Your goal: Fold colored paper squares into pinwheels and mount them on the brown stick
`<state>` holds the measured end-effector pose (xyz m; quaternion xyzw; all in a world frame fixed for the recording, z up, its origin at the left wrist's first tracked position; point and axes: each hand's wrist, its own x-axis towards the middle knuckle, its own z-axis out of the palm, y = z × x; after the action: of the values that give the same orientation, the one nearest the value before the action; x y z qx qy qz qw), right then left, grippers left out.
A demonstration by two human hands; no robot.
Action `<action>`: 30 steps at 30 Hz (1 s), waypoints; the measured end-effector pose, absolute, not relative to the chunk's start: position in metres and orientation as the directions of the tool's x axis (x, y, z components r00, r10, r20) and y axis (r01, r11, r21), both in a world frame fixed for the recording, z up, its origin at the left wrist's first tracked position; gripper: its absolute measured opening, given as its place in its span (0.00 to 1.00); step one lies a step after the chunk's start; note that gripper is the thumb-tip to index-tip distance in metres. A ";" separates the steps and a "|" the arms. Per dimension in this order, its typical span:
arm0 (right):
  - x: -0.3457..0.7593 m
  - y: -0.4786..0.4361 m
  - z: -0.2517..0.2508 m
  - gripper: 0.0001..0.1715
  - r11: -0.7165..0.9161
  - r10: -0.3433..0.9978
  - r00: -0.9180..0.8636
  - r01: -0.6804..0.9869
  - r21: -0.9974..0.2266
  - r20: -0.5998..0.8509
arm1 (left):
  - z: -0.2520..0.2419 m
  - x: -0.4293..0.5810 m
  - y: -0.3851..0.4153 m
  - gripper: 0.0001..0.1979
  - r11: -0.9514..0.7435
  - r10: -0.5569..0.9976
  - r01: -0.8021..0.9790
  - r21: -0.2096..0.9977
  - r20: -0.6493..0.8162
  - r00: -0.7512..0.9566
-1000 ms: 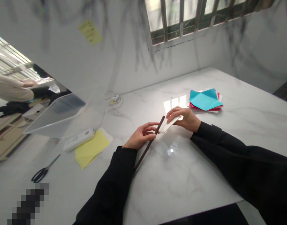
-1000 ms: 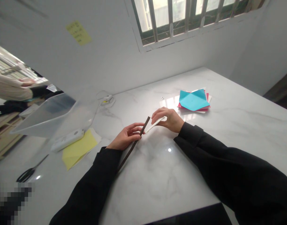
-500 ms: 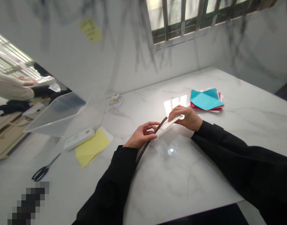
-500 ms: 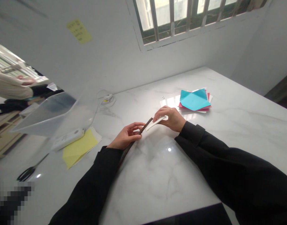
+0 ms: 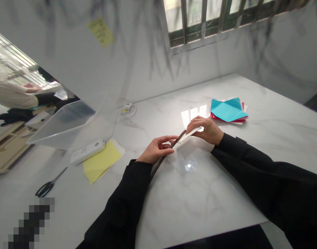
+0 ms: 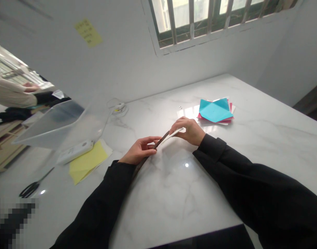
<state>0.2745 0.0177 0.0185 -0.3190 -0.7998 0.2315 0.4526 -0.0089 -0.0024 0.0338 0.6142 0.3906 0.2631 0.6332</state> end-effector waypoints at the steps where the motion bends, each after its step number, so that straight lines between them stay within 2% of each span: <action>1: 0.274 0.017 0.019 0.07 0.681 0.727 -0.385 0.302 -0.667 0.568 | 0.033 -0.009 -0.002 0.29 0.107 0.811 0.145 0.984 -0.171 0.559; 7: 0.269 0.013 0.018 0.14 0.510 0.853 -0.261 0.239 -0.826 0.452 | 0.024 -0.011 0.003 0.29 0.089 0.809 0.108 0.990 -0.135 0.571; 13: 0.266 0.011 0.016 0.21 0.288 0.909 -0.329 0.058 -0.956 0.254 | 0.023 -0.010 0.004 0.31 0.105 0.794 0.101 0.989 -0.145 0.590; 19: 0.266 0.015 0.015 0.24 0.195 0.909 -0.363 -0.060 -0.979 0.204 | 0.020 -0.010 0.008 0.29 0.102 0.780 0.083 0.991 -0.132 0.612; 24: 0.267 0.022 0.004 0.27 0.070 0.940 -0.322 -0.151 -0.986 0.116 | 0.019 -0.008 0.010 0.30 0.055 0.788 0.083 0.995 -0.095 0.608; 30: 0.270 0.030 -0.007 0.31 0.038 0.939 -0.327 -0.213 -0.976 0.108 | 0.029 -0.016 0.009 0.30 0.002 0.744 0.221 0.975 -0.149 0.652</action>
<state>0.2703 0.0305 -0.0065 -0.3346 -0.5425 0.6076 0.4739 -0.0164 0.0092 0.0291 0.6731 0.3581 0.2140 0.6106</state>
